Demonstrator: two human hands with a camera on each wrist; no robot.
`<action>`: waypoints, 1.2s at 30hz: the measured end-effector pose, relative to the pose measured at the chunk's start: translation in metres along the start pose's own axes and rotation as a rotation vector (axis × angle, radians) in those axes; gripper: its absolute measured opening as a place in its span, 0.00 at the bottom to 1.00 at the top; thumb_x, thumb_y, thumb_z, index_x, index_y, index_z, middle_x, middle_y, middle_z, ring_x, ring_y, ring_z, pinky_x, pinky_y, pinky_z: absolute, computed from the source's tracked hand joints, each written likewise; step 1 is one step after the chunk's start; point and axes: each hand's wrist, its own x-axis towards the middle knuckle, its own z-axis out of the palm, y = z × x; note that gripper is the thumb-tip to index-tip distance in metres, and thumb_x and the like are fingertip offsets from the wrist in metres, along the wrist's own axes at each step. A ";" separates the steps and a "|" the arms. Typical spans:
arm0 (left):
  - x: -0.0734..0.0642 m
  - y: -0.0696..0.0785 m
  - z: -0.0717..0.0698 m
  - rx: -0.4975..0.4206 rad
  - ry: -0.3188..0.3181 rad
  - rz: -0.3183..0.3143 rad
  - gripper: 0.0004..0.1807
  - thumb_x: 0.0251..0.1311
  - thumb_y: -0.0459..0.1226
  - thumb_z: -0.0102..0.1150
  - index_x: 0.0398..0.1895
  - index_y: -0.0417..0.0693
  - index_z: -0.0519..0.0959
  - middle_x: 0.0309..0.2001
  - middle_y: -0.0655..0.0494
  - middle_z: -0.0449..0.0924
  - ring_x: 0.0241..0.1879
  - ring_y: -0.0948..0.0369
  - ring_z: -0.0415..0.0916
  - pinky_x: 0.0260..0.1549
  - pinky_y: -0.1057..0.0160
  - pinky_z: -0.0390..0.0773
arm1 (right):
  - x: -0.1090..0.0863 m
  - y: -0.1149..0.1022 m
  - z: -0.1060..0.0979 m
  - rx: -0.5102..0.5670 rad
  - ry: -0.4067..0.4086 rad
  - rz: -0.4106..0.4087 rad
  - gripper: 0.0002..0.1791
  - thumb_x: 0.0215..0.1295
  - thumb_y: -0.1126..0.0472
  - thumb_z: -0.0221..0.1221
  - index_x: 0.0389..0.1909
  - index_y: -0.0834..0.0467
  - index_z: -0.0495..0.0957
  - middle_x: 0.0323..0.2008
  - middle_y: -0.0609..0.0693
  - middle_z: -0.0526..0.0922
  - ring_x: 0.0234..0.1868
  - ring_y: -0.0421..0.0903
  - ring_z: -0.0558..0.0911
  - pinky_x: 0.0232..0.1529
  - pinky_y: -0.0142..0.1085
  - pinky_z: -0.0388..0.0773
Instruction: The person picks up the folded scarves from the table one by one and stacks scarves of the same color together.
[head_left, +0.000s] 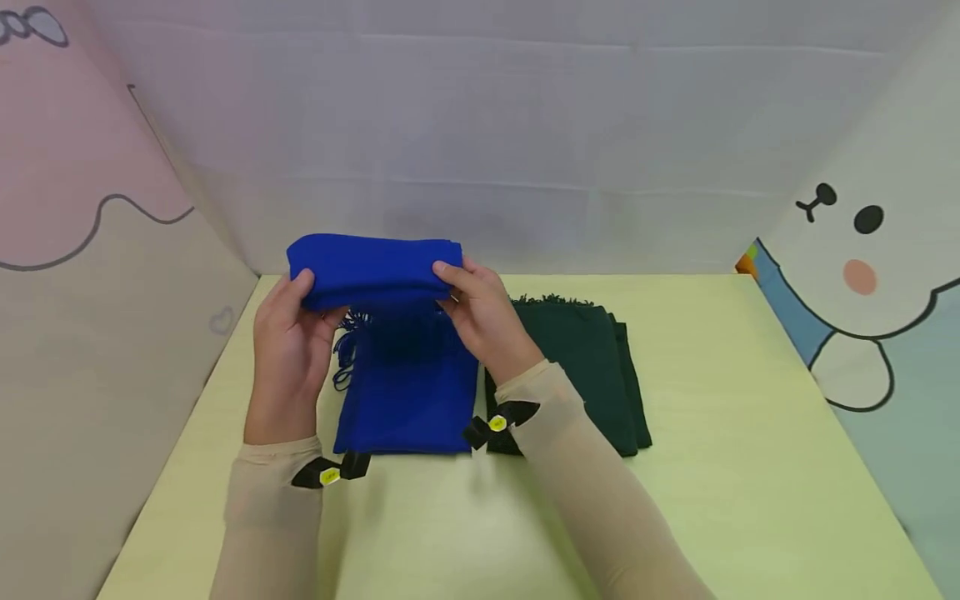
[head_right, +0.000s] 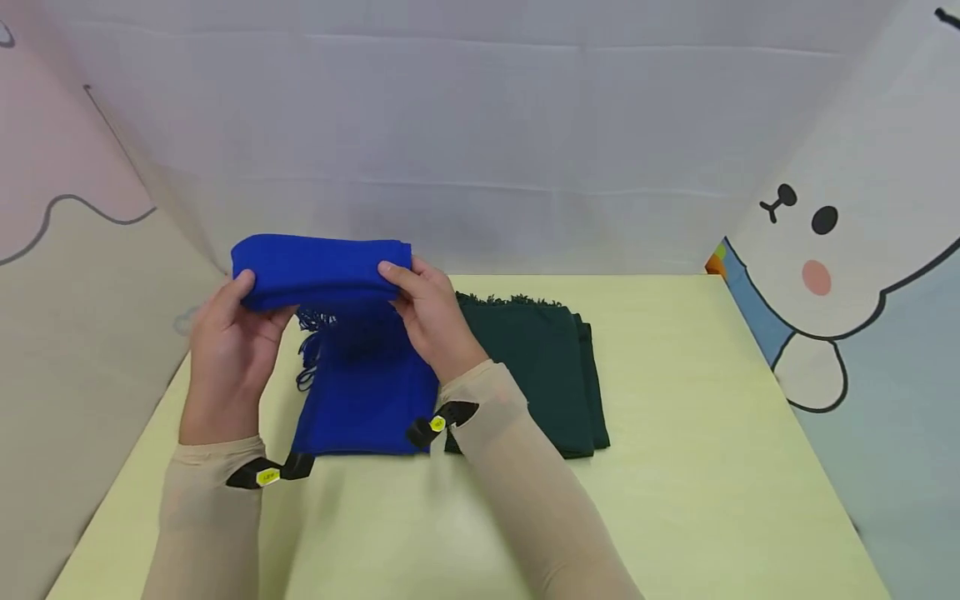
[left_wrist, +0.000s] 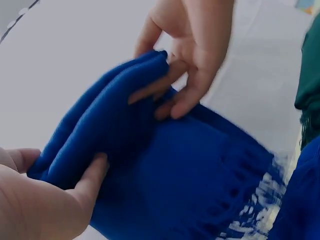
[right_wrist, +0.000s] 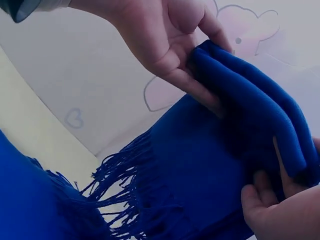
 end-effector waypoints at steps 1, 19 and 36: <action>0.004 -0.002 0.003 0.062 0.010 0.010 0.26 0.74 0.36 0.52 0.70 0.35 0.65 0.59 0.43 0.69 0.54 0.52 0.73 0.54 0.60 0.79 | 0.001 -0.003 -0.001 -0.001 0.005 -0.014 0.18 0.74 0.65 0.55 0.62 0.62 0.73 0.42 0.50 0.79 0.48 0.44 0.78 0.56 0.36 0.73; 0.004 -0.047 -0.024 0.137 0.076 -0.210 0.20 0.77 0.32 0.38 0.67 0.35 0.62 0.63 0.46 0.65 0.62 0.56 0.68 0.52 0.64 0.79 | -0.001 0.025 -0.056 -0.179 0.050 0.049 0.25 0.74 0.66 0.55 0.70 0.60 0.67 0.62 0.56 0.75 0.58 0.45 0.76 0.68 0.42 0.67; -0.089 -0.043 -0.065 0.413 0.250 -0.444 0.28 0.78 0.32 0.40 0.76 0.60 0.55 0.72 0.42 0.59 0.67 0.53 0.67 0.57 0.63 0.76 | -0.083 0.077 -0.069 -0.462 0.023 0.274 0.44 0.72 0.63 0.59 0.79 0.42 0.44 0.68 0.66 0.65 0.58 0.53 0.80 0.55 0.48 0.80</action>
